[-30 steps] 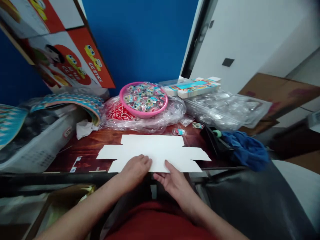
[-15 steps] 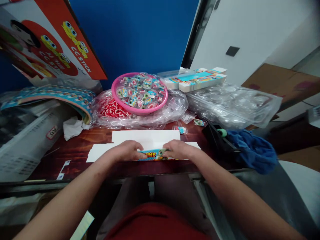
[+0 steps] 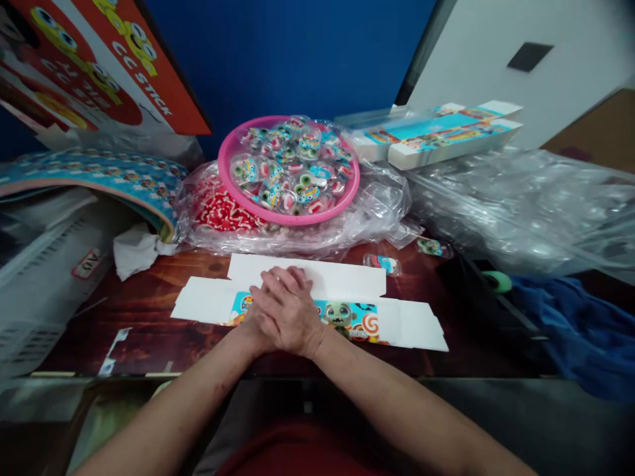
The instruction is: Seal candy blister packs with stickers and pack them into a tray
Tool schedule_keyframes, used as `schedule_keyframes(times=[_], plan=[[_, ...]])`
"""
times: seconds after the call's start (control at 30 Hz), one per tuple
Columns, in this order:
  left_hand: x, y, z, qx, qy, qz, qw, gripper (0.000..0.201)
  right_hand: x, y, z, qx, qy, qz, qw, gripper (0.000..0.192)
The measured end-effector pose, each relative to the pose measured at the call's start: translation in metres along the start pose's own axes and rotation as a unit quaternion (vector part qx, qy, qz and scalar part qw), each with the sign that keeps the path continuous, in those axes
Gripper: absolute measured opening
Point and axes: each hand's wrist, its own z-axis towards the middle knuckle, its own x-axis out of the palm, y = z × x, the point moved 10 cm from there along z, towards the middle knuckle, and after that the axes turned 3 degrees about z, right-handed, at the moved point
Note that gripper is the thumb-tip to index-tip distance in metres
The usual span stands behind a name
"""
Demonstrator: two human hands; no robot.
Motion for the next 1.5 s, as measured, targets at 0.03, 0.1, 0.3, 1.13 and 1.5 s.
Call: schedule_keyframes(times=[0.03,0.1,0.3,1.13,1.5], plan=[[-0.001,0.001,0.0,0.003,-0.001,0.006,1.0,0.049,0.003,0.001,-0.002,-0.019,-0.024,0.012,0.999,0.049],[-0.003,0.0,-0.001,0.028,-0.009,0.043,0.999,0.051,0.0,-0.011,-0.012,-0.044,-0.066,0.027,0.997,0.052],[0.001,0.007,-0.007,0.076,0.001,0.129,0.989,0.057,-0.027,-0.067,-0.062,-0.075,-0.079,0.03,0.994,0.048],[-0.073,-0.009,-0.222,0.072,-0.288,0.36,0.884,0.024,-0.025,0.039,0.018,0.059,0.01,0.239,0.969,0.02],[-0.023,0.042,-0.23,0.065,-0.258,0.204,0.942,0.038,-0.028,0.095,-0.095,-0.454,-0.086,-0.161,0.872,0.04]])
